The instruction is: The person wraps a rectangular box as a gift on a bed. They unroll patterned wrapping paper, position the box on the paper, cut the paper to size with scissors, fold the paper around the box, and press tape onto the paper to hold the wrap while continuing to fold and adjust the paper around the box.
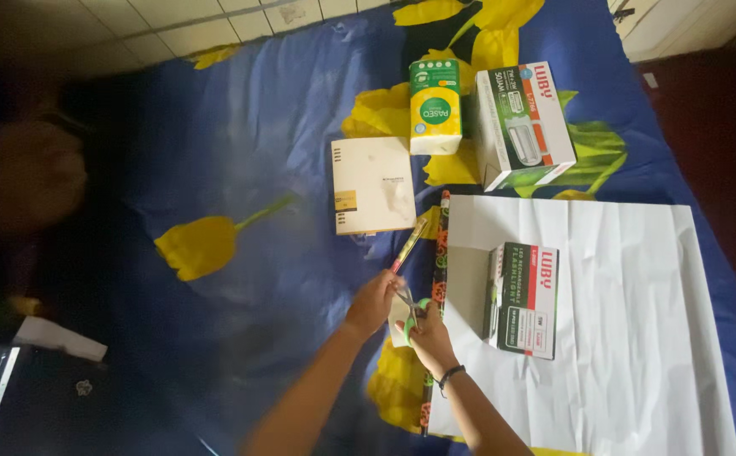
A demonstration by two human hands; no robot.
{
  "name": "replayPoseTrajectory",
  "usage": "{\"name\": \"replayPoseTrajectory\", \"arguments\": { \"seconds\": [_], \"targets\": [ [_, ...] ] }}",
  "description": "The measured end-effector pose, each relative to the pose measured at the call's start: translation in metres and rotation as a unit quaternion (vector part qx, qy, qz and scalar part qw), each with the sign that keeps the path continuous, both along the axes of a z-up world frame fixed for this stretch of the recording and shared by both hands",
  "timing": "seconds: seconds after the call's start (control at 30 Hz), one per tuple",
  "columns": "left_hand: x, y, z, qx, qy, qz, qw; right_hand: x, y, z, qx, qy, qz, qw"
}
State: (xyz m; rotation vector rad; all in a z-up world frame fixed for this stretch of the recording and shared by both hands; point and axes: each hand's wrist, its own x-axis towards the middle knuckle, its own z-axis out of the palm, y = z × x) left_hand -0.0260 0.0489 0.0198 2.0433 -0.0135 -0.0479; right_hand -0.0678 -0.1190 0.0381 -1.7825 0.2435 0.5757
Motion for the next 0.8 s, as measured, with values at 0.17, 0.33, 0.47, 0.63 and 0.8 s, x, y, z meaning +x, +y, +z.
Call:
{"name": "replayPoseTrajectory", "arguments": {
  "seconds": [0.17, 0.33, 0.47, 0.63, 0.8],
  "targets": [
    [-0.008, 0.014, 0.0, -0.001, 0.065, -0.053, 0.996, -0.022, -0.016, -0.046, 0.131, 0.047, -0.075, 0.987],
    [-0.017, 0.013, 0.004, 0.006, 0.104, -0.034, 0.994, -0.031, -0.022, -0.077, 0.104, -0.057, -0.01, 0.993],
    [-0.023, 0.007, -0.003, 0.024, 0.124, -0.041, 0.991, -0.031, -0.022, -0.066, 0.038, -0.01, -0.021, 0.999],
    [-0.017, 0.008, -0.028, 0.094, 0.154, -0.017, 0.983, -0.038, -0.026, -0.045, 0.029, 0.033, 0.01, 0.999],
    [-0.012, 0.003, -0.052, 0.198, 0.192, -0.078, 0.958, -0.036, -0.027, -0.047, -0.011, -0.004, 0.038, 0.999]
  ]
}}
